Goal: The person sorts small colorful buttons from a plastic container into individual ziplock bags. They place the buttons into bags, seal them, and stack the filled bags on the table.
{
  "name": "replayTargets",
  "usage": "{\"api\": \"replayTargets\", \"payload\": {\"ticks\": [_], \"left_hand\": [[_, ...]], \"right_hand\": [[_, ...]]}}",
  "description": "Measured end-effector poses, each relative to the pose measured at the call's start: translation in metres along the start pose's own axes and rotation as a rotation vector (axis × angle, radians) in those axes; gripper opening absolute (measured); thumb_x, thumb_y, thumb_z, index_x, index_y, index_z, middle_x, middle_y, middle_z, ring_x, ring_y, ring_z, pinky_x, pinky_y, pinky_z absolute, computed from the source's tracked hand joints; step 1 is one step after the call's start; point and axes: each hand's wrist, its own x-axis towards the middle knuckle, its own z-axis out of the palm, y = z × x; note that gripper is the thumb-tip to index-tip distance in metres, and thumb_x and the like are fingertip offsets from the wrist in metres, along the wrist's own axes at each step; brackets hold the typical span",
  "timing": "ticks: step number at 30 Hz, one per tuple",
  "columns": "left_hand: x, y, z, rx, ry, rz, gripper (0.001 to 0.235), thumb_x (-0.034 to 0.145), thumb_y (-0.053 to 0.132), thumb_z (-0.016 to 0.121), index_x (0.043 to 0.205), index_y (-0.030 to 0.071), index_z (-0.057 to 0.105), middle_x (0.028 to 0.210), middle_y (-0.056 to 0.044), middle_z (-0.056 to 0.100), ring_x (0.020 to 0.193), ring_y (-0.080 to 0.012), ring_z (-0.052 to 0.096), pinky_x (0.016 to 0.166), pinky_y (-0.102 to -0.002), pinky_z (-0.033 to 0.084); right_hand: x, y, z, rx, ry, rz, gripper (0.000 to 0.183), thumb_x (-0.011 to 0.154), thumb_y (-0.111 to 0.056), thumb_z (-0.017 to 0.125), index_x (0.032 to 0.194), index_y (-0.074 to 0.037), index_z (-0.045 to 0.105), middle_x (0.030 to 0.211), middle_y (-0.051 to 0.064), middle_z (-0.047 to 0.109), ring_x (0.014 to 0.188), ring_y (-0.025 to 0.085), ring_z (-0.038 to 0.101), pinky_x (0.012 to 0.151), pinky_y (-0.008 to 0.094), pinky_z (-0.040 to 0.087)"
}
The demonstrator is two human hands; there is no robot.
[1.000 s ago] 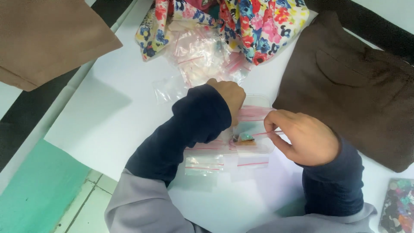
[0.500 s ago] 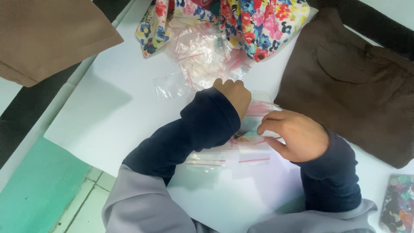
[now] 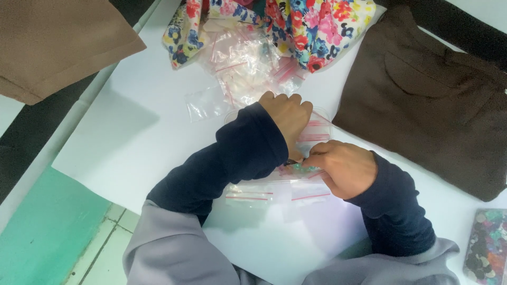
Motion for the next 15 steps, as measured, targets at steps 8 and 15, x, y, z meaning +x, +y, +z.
{"api": "replayTargets", "payload": {"ticks": [8,15], "left_hand": [[0.01,0.006,0.026,0.059,0.289,-0.097,0.104,0.047,0.019,0.103,0.127,0.001,0.04,0.118,-0.024,0.053,0.088,-0.0388,0.068,0.076,-0.048,0.053],[0.043,-0.003,0.077,0.006,0.099,-0.022,0.056,0.065,0.015,0.09,0.112,0.004,0.061,0.091,-0.013,0.061,0.079,-0.0332,0.069,0.075,-0.046,0.05]], "right_hand": [[-0.013,-0.008,-0.012,0.083,-0.072,-0.021,0.048,0.083,-0.03,0.074,0.128,-0.016,0.061,0.103,0.012,0.076,0.098,0.034,0.075,0.082,0.046,0.061],[0.001,-0.02,-0.012,0.078,-0.135,-0.044,0.057,0.077,-0.051,0.081,0.119,-0.017,0.062,0.095,0.007,0.076,0.089,0.03,0.077,0.079,0.045,0.062]]}}
